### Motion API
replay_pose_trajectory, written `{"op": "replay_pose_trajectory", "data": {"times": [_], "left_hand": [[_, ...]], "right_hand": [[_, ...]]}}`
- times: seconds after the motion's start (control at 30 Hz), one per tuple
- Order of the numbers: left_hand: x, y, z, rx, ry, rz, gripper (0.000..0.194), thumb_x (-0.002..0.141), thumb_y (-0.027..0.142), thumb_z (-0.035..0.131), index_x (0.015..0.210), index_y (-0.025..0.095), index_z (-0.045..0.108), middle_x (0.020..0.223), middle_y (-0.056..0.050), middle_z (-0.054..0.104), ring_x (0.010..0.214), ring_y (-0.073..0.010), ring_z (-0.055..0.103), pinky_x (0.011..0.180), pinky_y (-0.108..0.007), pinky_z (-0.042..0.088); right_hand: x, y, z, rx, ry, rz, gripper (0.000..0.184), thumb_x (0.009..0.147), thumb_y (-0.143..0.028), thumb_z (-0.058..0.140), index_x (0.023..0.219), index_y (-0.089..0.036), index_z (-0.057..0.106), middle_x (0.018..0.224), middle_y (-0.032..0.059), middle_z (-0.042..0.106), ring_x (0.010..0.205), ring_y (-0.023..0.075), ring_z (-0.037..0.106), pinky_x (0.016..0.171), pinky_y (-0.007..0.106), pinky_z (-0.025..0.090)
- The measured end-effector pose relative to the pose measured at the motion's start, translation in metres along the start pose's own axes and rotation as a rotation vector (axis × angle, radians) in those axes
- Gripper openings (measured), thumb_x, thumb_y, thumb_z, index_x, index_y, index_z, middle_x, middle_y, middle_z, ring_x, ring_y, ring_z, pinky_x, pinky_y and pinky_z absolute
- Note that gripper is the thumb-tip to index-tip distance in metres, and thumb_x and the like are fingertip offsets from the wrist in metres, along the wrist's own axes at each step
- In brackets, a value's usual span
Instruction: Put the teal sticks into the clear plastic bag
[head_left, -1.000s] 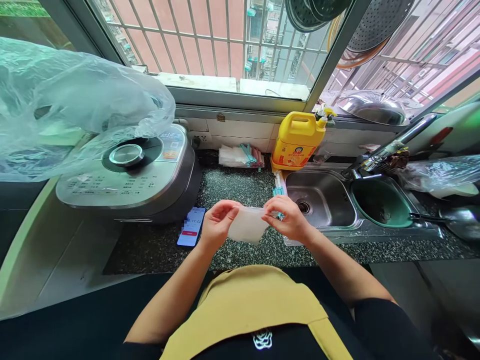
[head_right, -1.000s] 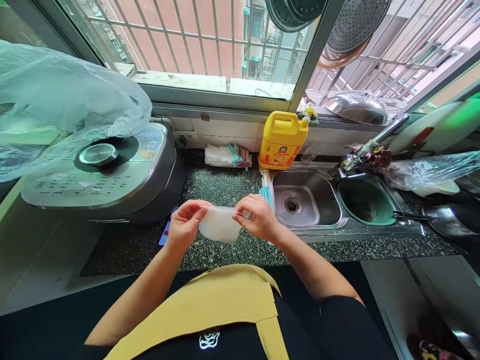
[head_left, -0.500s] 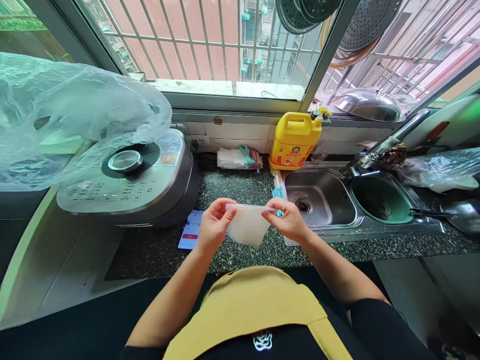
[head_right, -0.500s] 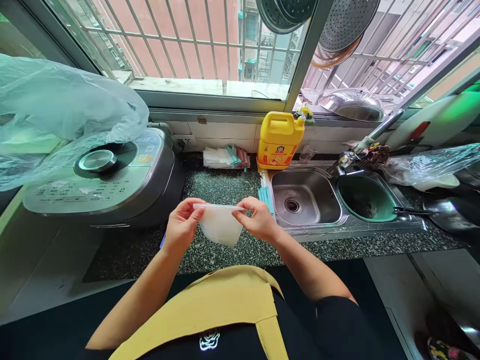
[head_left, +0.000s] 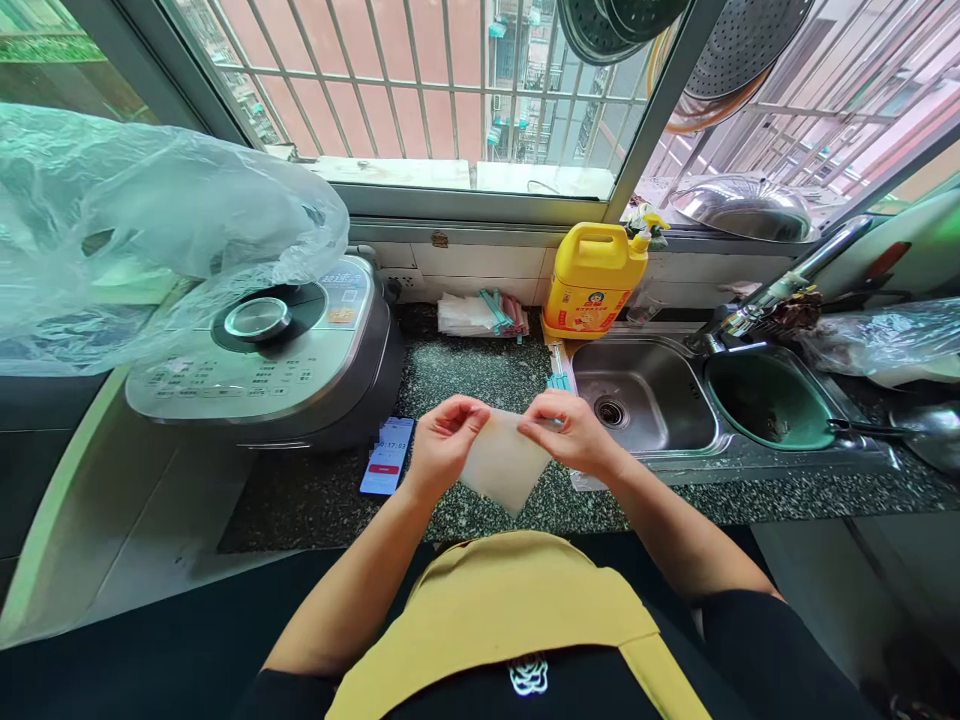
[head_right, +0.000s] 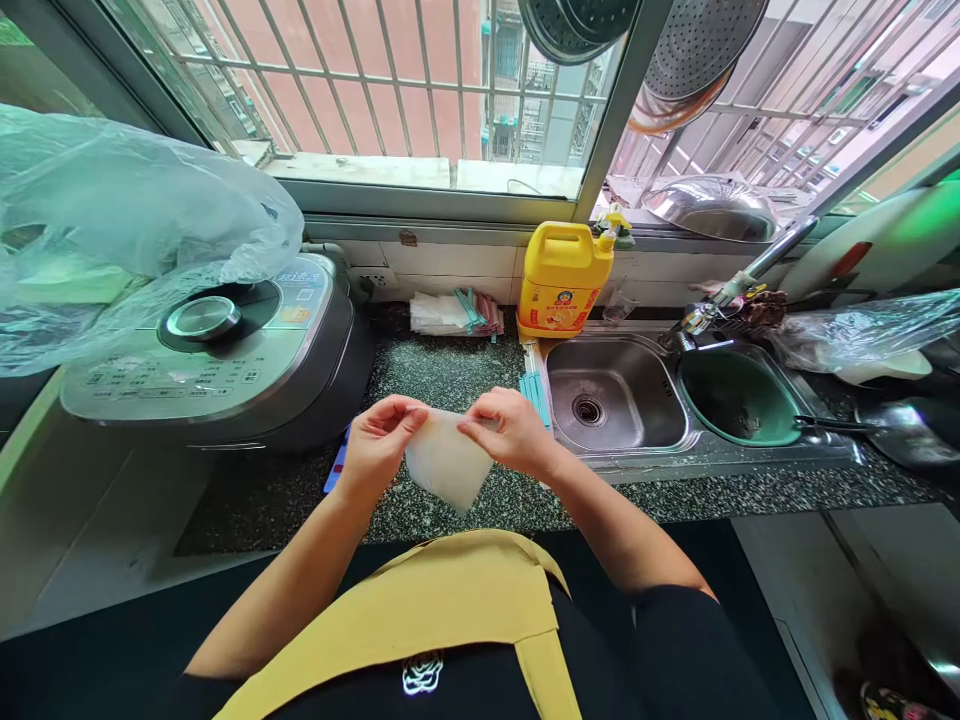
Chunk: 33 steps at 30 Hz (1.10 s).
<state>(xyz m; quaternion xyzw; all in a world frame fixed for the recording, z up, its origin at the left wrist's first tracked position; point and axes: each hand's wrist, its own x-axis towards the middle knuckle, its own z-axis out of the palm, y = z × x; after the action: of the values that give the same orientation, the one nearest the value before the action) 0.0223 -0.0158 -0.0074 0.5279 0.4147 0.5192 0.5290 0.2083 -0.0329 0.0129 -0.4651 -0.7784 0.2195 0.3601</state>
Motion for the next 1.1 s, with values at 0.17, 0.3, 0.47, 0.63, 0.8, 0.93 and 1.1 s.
{"op": "replay_pose_trajectory", "data": {"times": [0.17,0.3,0.47,0.63,0.8,0.93,1.1], "left_hand": [[0.003,-0.002,-0.008,-0.026,0.099,0.001,0.031,0.063,0.045,0.074,0.062,0.015,0.064,0.061,-0.001,0.062,0.055,-0.0103,0.053,0.051,-0.020,0.044],[0.001,-0.002,0.000,0.040,0.033,0.010,0.030,0.068,0.045,0.070,0.064,0.016,0.065,0.061,-0.001,0.062,0.055,-0.0106,0.053,0.053,-0.021,0.044],[0.004,-0.002,0.003,0.162,-0.151,0.078,0.027,0.073,0.043,0.066,0.075,0.016,0.069,0.072,-0.005,0.067,0.063,-0.0144,0.057,0.057,-0.023,0.045],[0.004,-0.026,-0.021,0.269,-0.239,-0.041,0.043,0.070,0.056,0.063,0.058,0.015,0.060,0.050,0.003,0.051,0.047,-0.0090,0.042,0.045,-0.020,0.032],[-0.007,-0.050,-0.038,0.264,-0.163,-0.046,0.055,0.075,0.064,0.052,0.046,0.018,0.042,0.041,0.006,0.035,0.040,-0.0070,0.031,0.042,-0.021,0.026],[-0.003,-0.046,-0.041,0.316,-0.222,0.023,0.048,0.073,0.061,0.057,0.056,0.017,0.056,0.055,0.000,0.053,0.053,-0.0119,0.047,0.052,-0.023,0.039],[0.015,-0.013,-0.020,0.301,-0.207,0.157,0.045,0.071,0.048,0.065,0.104,0.017,0.064,0.098,-0.009,0.065,0.086,-0.0193,0.058,0.077,-0.029,0.046]], "right_hand": [[-0.016,0.018,-0.011,0.043,0.011,0.058,0.028,0.087,-0.034,0.055,0.064,-0.018,0.061,0.062,0.0026,0.063,0.062,0.0145,0.055,0.061,0.029,0.043],[-0.010,0.012,-0.016,-0.022,-0.035,0.031,0.023,0.076,-0.039,0.067,0.089,-0.019,0.066,0.089,0.0070,0.068,0.078,0.0183,0.060,0.069,0.032,0.047],[0.014,-0.006,-0.014,-0.133,-0.087,-0.063,0.012,0.081,-0.021,0.060,0.070,-0.019,0.063,0.066,0.0021,0.064,0.064,0.0144,0.053,0.063,0.028,0.042],[0.024,-0.001,-0.025,-0.030,0.066,-0.053,0.016,0.081,-0.018,0.058,0.065,-0.019,0.061,0.063,0.0014,0.062,0.062,0.0138,0.051,0.059,0.027,0.040],[0.029,0.012,-0.028,0.018,0.089,0.037,0.016,0.078,-0.020,0.059,0.063,-0.018,0.061,0.060,0.0012,0.061,0.059,0.0129,0.051,0.055,0.025,0.039],[0.032,0.013,-0.022,0.044,0.032,0.094,0.016,0.078,-0.020,0.057,0.063,-0.017,0.061,0.061,0.0010,0.060,0.058,0.0118,0.051,0.055,0.024,0.038],[0.038,0.004,-0.015,0.061,-0.108,0.142,0.015,0.076,-0.021,0.056,0.064,-0.015,0.062,0.061,0.0004,0.059,0.059,0.0105,0.049,0.056,0.023,0.037]]}}
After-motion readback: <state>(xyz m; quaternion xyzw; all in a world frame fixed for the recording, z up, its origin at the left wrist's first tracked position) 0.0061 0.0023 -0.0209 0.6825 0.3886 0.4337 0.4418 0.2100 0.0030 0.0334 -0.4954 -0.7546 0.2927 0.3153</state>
